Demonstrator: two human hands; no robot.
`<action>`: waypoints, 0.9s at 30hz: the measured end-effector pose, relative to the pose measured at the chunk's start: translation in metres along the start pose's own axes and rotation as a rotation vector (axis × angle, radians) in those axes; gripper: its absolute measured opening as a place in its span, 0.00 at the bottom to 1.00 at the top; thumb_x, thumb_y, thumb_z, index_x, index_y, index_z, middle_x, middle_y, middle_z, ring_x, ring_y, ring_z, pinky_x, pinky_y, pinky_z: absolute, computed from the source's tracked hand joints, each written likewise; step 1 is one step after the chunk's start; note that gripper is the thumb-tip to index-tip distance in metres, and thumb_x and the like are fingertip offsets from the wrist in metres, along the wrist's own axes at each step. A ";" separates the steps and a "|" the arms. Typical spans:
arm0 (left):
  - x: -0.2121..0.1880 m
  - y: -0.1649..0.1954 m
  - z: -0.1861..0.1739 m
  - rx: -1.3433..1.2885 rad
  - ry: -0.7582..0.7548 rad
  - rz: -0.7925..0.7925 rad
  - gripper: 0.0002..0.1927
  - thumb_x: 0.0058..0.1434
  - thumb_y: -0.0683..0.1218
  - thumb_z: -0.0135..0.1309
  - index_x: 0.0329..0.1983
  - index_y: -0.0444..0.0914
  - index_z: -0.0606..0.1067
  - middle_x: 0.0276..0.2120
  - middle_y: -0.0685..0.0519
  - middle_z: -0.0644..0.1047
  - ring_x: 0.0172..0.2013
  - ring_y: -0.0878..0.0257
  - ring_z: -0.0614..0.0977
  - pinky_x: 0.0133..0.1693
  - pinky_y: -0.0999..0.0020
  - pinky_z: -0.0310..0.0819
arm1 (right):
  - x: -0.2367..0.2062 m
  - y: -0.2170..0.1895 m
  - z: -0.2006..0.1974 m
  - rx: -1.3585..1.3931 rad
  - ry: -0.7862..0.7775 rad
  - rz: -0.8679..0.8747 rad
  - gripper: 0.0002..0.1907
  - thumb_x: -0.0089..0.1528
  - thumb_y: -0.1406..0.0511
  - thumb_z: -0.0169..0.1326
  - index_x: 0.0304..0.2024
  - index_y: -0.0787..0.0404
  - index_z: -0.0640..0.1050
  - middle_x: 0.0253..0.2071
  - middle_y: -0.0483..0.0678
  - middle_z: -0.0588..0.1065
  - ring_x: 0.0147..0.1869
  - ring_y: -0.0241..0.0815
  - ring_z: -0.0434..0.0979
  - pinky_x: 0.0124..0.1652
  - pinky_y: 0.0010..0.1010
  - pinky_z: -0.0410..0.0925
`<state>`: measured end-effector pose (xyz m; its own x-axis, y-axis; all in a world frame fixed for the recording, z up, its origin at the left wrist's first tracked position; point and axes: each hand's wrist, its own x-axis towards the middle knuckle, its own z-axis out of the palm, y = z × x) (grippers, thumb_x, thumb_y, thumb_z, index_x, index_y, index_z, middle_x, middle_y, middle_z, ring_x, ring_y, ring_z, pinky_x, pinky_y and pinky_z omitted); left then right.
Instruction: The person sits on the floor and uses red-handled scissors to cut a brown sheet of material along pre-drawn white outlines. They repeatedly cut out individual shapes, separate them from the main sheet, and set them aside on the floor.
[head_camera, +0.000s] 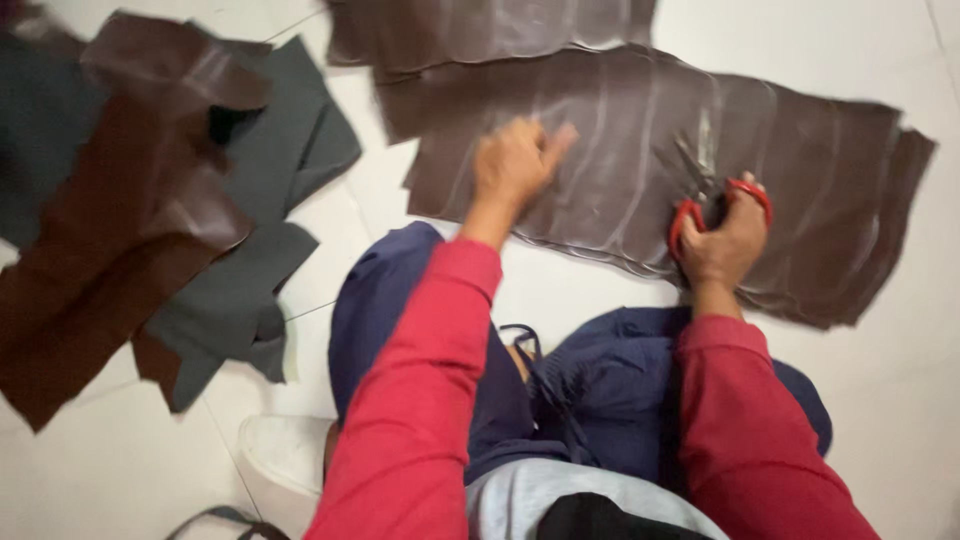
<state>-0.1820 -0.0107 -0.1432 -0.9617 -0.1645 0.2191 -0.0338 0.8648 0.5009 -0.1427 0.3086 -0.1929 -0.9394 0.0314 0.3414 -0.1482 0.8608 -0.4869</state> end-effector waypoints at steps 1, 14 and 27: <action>0.023 -0.026 -0.015 0.031 -0.010 -0.124 0.28 0.62 0.67 0.51 0.25 0.40 0.79 0.29 0.45 0.80 0.31 0.43 0.82 0.36 0.46 0.74 | 0.001 -0.001 0.002 -0.015 0.010 -0.024 0.31 0.58 0.61 0.72 0.58 0.67 0.76 0.66 0.61 0.73 0.70 0.62 0.71 0.68 0.45 0.64; -0.063 -0.310 -0.239 0.666 0.140 -0.904 0.45 0.58 0.59 0.63 0.72 0.37 0.58 0.73 0.44 0.54 0.72 0.41 0.49 0.69 0.41 0.46 | 0.008 -0.025 0.020 -0.112 -0.027 -0.061 0.26 0.61 0.60 0.68 0.54 0.68 0.74 0.54 0.58 0.75 0.59 0.58 0.75 0.61 0.45 0.68; -0.117 -0.341 -0.259 0.116 0.106 -0.850 0.34 0.78 0.55 0.28 0.78 0.29 0.46 0.78 0.36 0.45 0.77 0.41 0.43 0.73 0.45 0.33 | 0.004 -0.019 0.014 -0.108 -0.001 -0.060 0.28 0.59 0.62 0.70 0.57 0.67 0.75 0.62 0.59 0.75 0.68 0.59 0.73 0.66 0.42 0.67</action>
<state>0.0125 -0.4090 -0.1224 -0.5674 -0.8159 -0.1113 -0.7632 0.4702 0.4432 -0.1480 0.2852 -0.1937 -0.9301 -0.0218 0.3667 -0.1699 0.9106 -0.3767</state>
